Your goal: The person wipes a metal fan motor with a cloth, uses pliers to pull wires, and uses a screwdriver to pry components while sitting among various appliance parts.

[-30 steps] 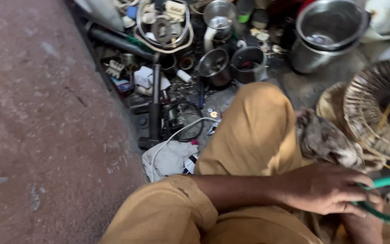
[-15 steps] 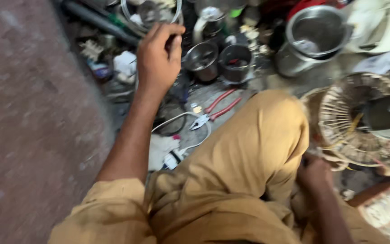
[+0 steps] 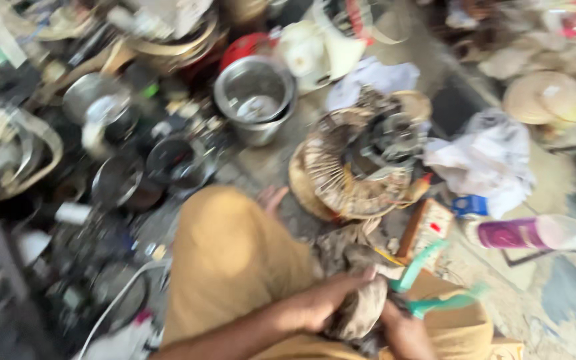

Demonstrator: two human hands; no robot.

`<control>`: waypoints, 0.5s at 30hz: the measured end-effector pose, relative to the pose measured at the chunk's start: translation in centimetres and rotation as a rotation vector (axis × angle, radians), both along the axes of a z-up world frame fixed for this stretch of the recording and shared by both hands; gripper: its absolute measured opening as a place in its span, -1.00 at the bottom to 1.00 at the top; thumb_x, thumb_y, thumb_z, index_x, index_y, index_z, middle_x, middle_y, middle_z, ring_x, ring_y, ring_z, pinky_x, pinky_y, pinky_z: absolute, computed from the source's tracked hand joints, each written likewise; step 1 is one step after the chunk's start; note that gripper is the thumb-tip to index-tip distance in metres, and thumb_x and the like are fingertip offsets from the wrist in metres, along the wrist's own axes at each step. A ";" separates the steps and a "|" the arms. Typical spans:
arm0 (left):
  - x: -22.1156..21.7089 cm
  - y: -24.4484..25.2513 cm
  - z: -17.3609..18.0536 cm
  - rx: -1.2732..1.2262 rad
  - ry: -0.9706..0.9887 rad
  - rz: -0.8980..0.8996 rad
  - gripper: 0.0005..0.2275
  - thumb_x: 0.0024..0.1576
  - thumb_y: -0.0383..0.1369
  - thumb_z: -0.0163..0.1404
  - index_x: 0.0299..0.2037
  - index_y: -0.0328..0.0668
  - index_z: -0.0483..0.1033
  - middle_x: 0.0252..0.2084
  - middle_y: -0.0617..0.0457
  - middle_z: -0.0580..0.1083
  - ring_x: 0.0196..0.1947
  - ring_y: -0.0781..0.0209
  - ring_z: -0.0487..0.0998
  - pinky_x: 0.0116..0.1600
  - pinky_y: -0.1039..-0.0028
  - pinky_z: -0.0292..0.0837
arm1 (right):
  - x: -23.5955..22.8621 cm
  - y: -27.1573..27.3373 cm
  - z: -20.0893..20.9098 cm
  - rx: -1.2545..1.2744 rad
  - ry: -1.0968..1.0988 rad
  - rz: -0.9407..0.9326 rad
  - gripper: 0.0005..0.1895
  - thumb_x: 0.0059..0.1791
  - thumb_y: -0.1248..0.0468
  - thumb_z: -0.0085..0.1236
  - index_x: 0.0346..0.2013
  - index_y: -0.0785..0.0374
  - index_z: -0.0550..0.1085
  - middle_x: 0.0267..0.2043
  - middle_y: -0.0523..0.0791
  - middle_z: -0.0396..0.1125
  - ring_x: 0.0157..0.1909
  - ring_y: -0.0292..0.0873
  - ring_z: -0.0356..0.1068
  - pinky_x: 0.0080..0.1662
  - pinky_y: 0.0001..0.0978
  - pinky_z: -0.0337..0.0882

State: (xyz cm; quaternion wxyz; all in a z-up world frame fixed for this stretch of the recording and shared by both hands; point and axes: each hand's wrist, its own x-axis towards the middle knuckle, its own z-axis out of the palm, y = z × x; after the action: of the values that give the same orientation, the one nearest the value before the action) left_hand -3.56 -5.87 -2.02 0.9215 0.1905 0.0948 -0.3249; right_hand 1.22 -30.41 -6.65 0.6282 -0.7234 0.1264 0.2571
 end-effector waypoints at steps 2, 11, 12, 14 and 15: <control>-0.3 0.4 -1.7 0.548 -0.299 0.170 -0.68 0.34 -0.18 0.01 0.06 -0.33 0.55 -0.20 -0.05 0.60 -0.20 0.19 0.50 -0.10 0.32 0.46 | -0.1 3.8 -1.1 0.133 -0.084 -0.019 -0.62 -0.03 0.26 0.13 0.03 0.42 0.49 -0.15 -0.06 0.52 -0.19 -0.18 0.49 -0.16 -0.27 0.49; 2.3 9.2 1.6 1.575 -0.684 1.000 -0.53 -0.03 -0.62 -0.13 0.16 -0.61 0.37 0.15 -0.46 0.40 0.21 -0.35 0.34 0.20 0.05 0.23 | 0.7 11.3 2.1 0.231 0.046 -0.034 -0.76 0.03 0.14 0.15 -0.24 0.28 0.49 -0.49 -0.12 0.41 -0.47 -0.28 0.29 -0.41 -0.44 0.27; 2.7 10.2 1.6 1.489 -0.575 0.999 -0.61 0.05 -0.56 -0.10 0.12 -0.60 0.40 0.08 -0.43 0.44 0.12 -0.30 0.40 0.15 0.07 0.29 | 0.9 10.9 1.6 0.304 0.153 -0.152 -0.75 0.01 0.12 0.13 -0.25 0.28 0.48 -0.52 -0.10 0.40 -0.53 -0.26 0.25 -0.46 -0.42 0.23; 3.2 12.5 1.2 1.328 -0.344 0.983 -0.71 0.22 -0.44 -0.06 0.04 -0.58 0.46 -0.08 -0.35 0.51 -0.06 -0.20 0.51 0.05 0.09 0.39 | 1.4 9.2 0.1 0.305 0.062 -0.142 -0.70 0.04 0.09 0.10 -0.25 0.31 0.51 -0.59 -0.10 0.34 -0.57 -0.22 0.27 -0.48 -0.37 0.24; 3.6 13.4 0.9 1.247 -0.225 0.973 -0.73 0.30 -0.38 -0.04 0.00 -0.57 0.48 -0.16 -0.31 0.55 -0.15 -0.15 0.57 0.00 0.10 0.45 | 1.6 8.4 -1.0 0.300 0.017 -0.133 -0.67 0.05 0.07 0.09 -0.24 0.32 0.53 -0.62 -0.11 0.30 -0.58 -0.20 0.27 -0.49 -0.35 0.25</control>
State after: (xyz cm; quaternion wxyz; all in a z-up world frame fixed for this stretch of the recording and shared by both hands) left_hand 0.01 7.54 -1.12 0.6878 0.6395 0.2381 0.2477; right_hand 2.81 -22.06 -7.65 0.7439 -0.6091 0.1397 0.2371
